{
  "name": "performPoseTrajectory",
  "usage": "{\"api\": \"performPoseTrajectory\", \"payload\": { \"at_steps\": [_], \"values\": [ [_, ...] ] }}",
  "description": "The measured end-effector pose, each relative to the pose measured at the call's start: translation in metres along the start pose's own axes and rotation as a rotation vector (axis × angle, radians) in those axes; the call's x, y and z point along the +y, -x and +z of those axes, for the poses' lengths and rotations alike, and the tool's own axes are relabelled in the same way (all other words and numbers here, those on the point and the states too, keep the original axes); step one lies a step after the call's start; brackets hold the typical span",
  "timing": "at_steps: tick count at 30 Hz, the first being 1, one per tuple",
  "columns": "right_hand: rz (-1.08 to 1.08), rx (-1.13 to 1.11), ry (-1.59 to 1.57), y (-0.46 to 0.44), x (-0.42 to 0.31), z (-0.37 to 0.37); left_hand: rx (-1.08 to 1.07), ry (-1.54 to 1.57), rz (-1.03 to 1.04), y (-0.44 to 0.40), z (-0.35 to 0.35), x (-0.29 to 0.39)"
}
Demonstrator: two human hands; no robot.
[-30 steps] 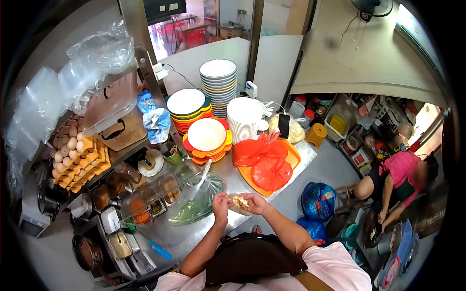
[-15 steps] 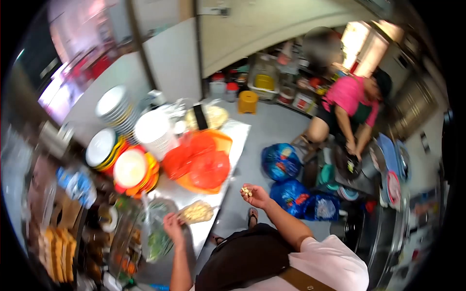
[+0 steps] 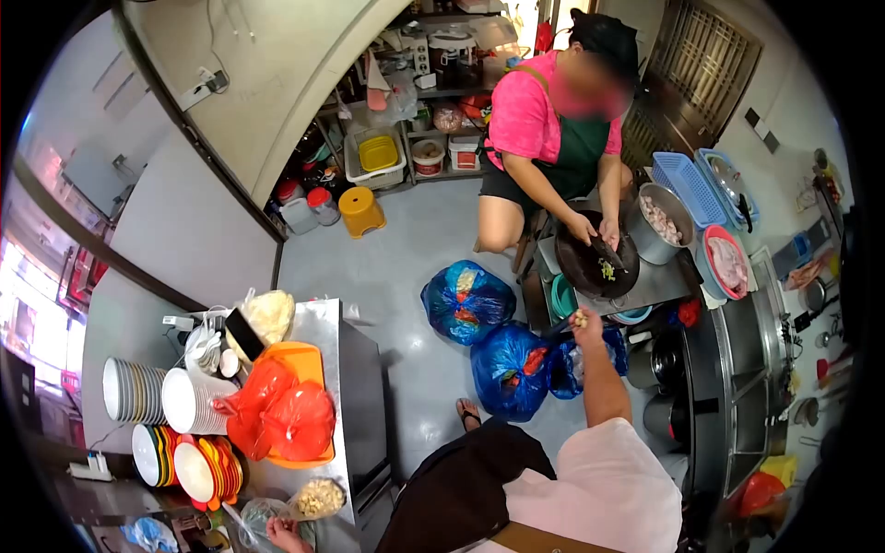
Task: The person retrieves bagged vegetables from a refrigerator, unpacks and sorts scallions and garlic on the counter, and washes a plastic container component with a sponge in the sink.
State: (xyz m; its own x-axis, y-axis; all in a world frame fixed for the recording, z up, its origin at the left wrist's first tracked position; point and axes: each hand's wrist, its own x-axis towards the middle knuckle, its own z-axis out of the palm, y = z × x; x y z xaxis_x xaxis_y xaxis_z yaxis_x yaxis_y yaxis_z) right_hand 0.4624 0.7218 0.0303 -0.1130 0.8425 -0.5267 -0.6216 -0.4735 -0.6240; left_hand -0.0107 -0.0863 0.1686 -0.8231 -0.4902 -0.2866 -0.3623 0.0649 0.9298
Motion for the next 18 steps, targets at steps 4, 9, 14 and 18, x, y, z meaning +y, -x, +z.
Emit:
{"api": "performPoseTrajectory", "payload": {
  "at_steps": [4,9,14,18],
  "values": [
    [-0.014,0.170,-0.028,-0.063,-0.046,-0.014,-0.071,-0.005,-0.057,0.009,0.001,0.013],
    [0.002,0.271,-0.071,-0.131,-0.060,-0.024,0.004,-0.028,-0.196,0.013,0.007,0.028],
    [0.008,0.302,-0.074,-0.165,-0.073,-0.018,0.027,-0.087,-0.227,0.016,0.014,0.046],
    [-0.017,0.313,0.027,-0.175,-0.092,-0.006,0.046,-0.052,-0.194,0.018,0.021,0.047]
  ]
}}
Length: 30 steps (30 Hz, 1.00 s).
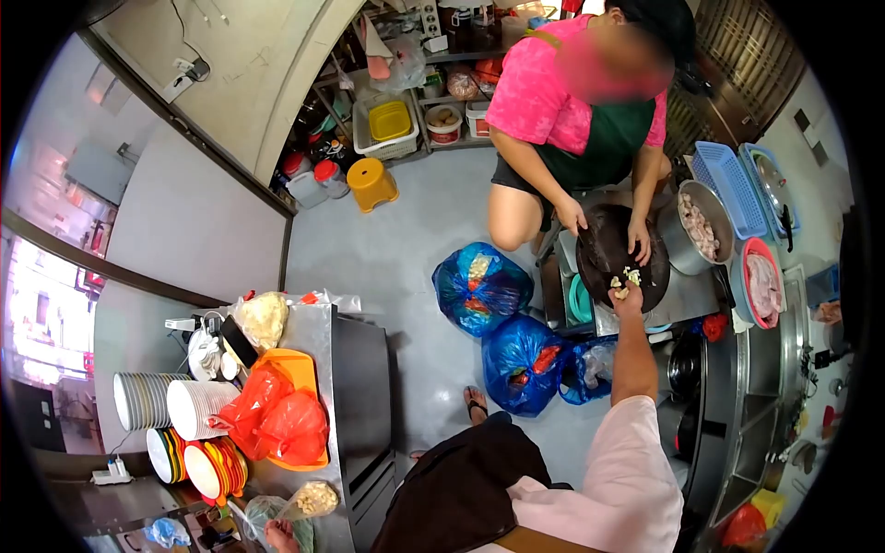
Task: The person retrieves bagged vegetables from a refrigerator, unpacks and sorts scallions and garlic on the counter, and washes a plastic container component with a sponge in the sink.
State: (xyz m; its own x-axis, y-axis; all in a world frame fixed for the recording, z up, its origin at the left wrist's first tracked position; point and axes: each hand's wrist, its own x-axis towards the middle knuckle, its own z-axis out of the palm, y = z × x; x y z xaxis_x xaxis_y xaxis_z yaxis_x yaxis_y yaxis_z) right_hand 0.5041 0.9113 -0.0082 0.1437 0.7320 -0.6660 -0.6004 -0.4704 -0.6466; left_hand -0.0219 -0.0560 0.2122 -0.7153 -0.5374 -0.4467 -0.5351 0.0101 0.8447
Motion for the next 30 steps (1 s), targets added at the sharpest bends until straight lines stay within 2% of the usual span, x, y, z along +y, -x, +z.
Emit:
{"api": "performPoseTrajectory", "payload": {
  "at_steps": [1,4,10,18,21,24,27,28,29,30],
  "values": [
    [-0.020,0.038,0.025,0.003,-0.005,0.006,0.030,0.016,0.010,-0.001,0.002,-0.003],
    [-0.027,0.040,0.074,0.040,-0.026,0.028,-0.192,0.132,0.084,-0.006,-0.001,-0.005],
    [-0.072,0.085,0.019,0.044,-0.027,0.012,-0.020,0.109,0.121,0.000,0.005,-0.016],
    [-0.132,0.052,-0.054,0.064,0.005,-0.031,-0.136,0.177,0.117,-0.013,-0.008,-0.021],
    [-0.144,0.078,-0.081,0.053,0.043,-0.059,-0.168,0.188,0.156,-0.020,-0.010,-0.023],
    [-0.051,0.058,0.022,0.091,0.102,-0.073,-0.166,0.147,0.254,-0.030,-0.017,-0.033],
    [0.089,0.034,0.219,0.133,0.173,-0.085,-0.243,0.107,0.353,-0.042,-0.027,-0.045],
    [0.147,0.032,0.327,0.151,0.202,-0.079,-0.190,0.008,0.407,-0.043,-0.031,-0.051],
    [0.206,0.024,0.436,0.169,0.231,-0.074,-0.172,-0.030,0.386,-0.045,-0.033,-0.056],
    [0.264,-0.014,0.518,0.192,0.264,-0.065,-0.248,0.056,0.381,-0.049,-0.037,-0.060]
  ]
}}
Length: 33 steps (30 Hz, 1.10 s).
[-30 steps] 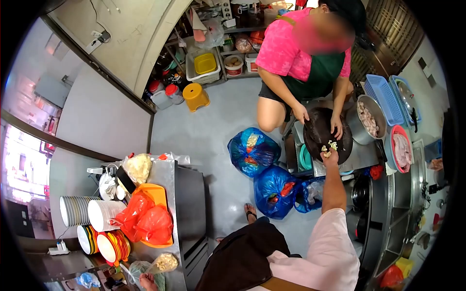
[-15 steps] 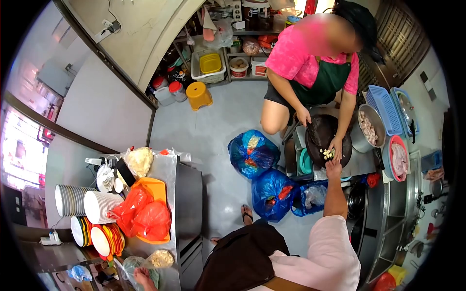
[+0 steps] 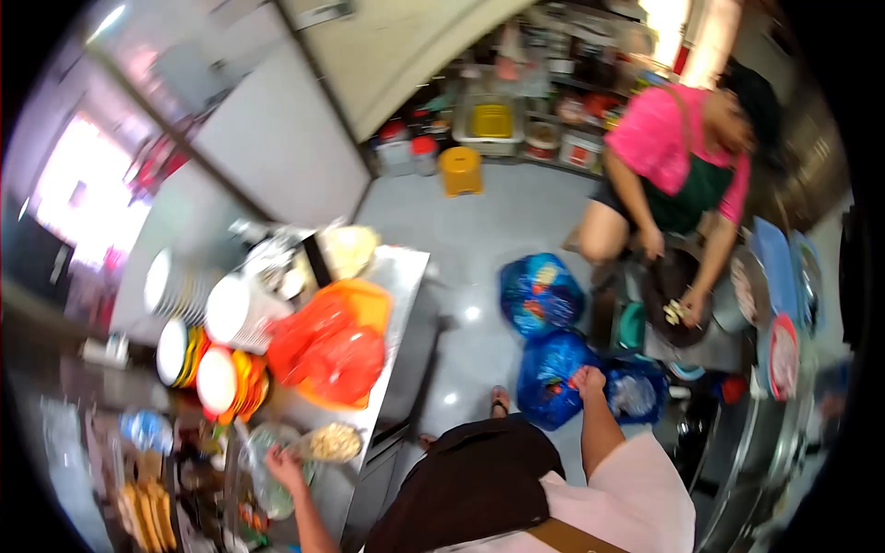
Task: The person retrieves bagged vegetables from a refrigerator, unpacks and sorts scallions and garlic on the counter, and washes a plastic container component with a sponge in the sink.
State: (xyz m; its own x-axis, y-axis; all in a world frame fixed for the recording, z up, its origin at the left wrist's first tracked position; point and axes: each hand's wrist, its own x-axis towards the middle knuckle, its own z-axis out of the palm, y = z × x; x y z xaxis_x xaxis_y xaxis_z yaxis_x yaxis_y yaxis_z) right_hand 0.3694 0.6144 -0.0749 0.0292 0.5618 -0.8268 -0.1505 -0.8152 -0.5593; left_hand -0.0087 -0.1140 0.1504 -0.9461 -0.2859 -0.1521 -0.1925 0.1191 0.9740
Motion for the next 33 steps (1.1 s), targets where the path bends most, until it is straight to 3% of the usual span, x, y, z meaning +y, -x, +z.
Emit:
{"api": "performPoseTrajectory", "payload": {
  "at_steps": [3,8,10,12,14,17,20,23,24,29,33],
  "values": [
    [0.098,-0.223,0.337,0.090,0.071,0.095,0.015,-0.211,0.144,0.004,-0.003,-0.003],
    [-0.161,-1.008,1.011,0.237,0.188,0.213,0.053,-0.111,0.131,0.018,0.000,-0.003],
    [-0.389,-1.337,1.242,0.331,0.207,0.240,0.051,-0.062,0.099,0.022,0.003,-0.002],
    [-0.407,-1.534,1.341,0.406,0.224,0.256,0.046,-0.015,0.076,0.027,0.008,0.002],
    [-0.700,-1.520,1.605,0.448,0.253,0.270,0.027,0.027,0.054,0.029,0.010,-0.003],
    [-0.690,-1.283,1.957,0.501,0.287,0.288,0.034,0.068,0.051,0.032,0.015,-0.003],
    [-0.570,-1.252,2.144,0.501,0.321,0.296,-0.015,-0.080,0.077,0.036,0.009,0.004],
    [-1.071,-1.364,1.675,0.470,0.344,0.288,-0.024,-0.344,0.031,0.045,-0.009,0.023],
    [-0.952,-1.334,1.618,0.473,0.340,0.292,-0.027,-0.480,0.006,0.050,-0.016,0.032],
    [-1.220,-1.232,1.621,0.511,0.303,0.303,-0.136,-0.747,-0.063,0.054,-0.044,0.041],
    [-1.185,-1.267,1.493,0.531,0.290,0.299,-0.171,-0.656,0.013,0.051,-0.047,0.045]
  ]
}}
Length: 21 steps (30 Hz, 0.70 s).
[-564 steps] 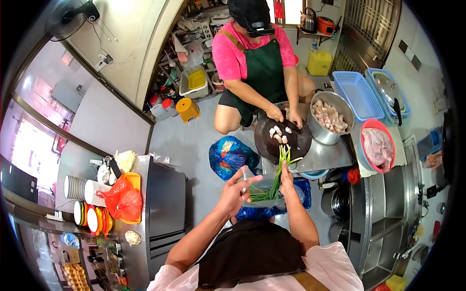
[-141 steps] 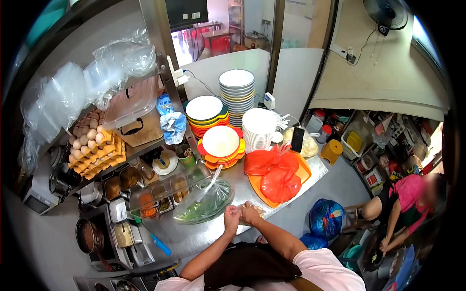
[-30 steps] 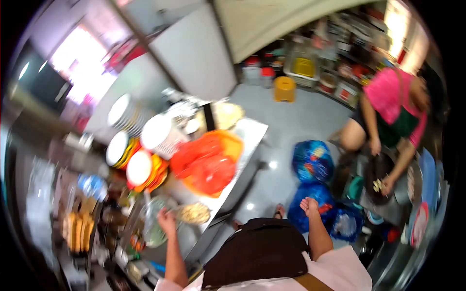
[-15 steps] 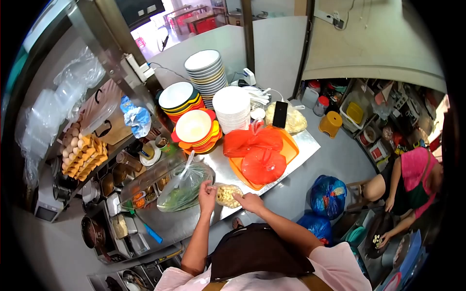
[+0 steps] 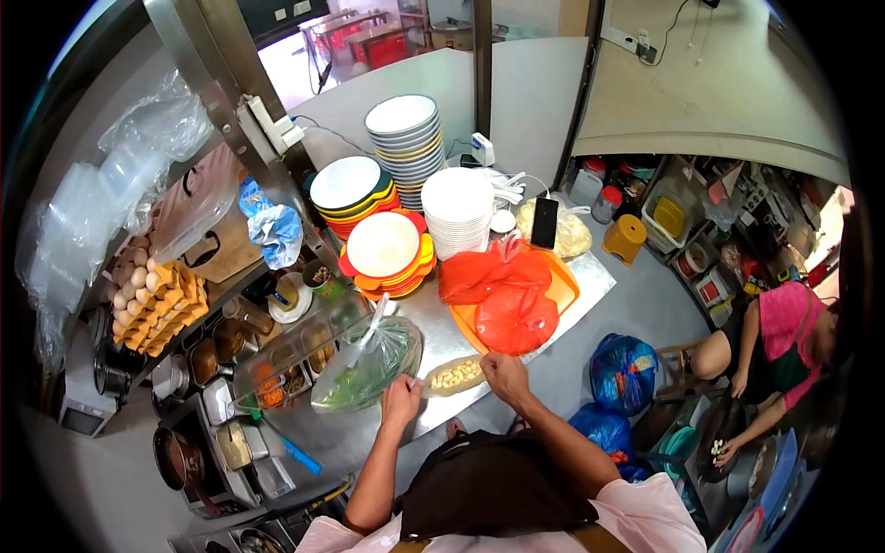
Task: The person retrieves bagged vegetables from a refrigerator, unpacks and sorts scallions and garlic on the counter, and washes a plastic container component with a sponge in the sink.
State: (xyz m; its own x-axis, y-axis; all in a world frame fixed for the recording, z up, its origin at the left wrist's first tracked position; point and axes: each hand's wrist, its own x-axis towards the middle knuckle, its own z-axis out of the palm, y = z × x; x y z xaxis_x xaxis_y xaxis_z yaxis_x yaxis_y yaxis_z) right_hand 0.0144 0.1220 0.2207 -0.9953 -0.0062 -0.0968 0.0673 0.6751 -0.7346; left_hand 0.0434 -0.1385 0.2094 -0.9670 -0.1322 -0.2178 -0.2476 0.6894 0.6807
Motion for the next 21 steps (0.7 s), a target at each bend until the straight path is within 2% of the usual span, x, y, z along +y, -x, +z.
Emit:
{"api": "performPoseTrajectory", "payload": {
  "at_steps": [3,6,8,12,18,20,21],
  "values": [
    [-0.052,-0.004,-0.091,-0.001,0.009,0.007,-0.034,0.152,0.024,-0.004,0.015,0.002],
    [-0.075,-0.100,-0.105,-0.004,0.017,0.008,0.020,0.245,0.067,-0.001,0.027,0.012],
    [-0.103,-0.127,-0.085,-0.007,0.014,0.006,0.076,0.354,0.131,-0.009,0.050,-0.010],
    [0.032,-0.306,-0.399,-0.014,0.015,0.025,-0.007,0.602,0.032,-0.006,0.055,0.004],
    [0.094,-0.414,-0.737,-0.015,0.006,0.050,-0.145,0.765,-0.029,0.003,0.069,0.035],
    [0.038,-0.393,-0.662,-0.019,0.012,0.053,-0.146,0.784,-0.027,0.011,0.066,0.049],
    [-0.017,-0.400,-0.515,-0.021,0.009,0.041,-0.179,0.824,-0.053,0.013,0.063,0.055]
  ]
}}
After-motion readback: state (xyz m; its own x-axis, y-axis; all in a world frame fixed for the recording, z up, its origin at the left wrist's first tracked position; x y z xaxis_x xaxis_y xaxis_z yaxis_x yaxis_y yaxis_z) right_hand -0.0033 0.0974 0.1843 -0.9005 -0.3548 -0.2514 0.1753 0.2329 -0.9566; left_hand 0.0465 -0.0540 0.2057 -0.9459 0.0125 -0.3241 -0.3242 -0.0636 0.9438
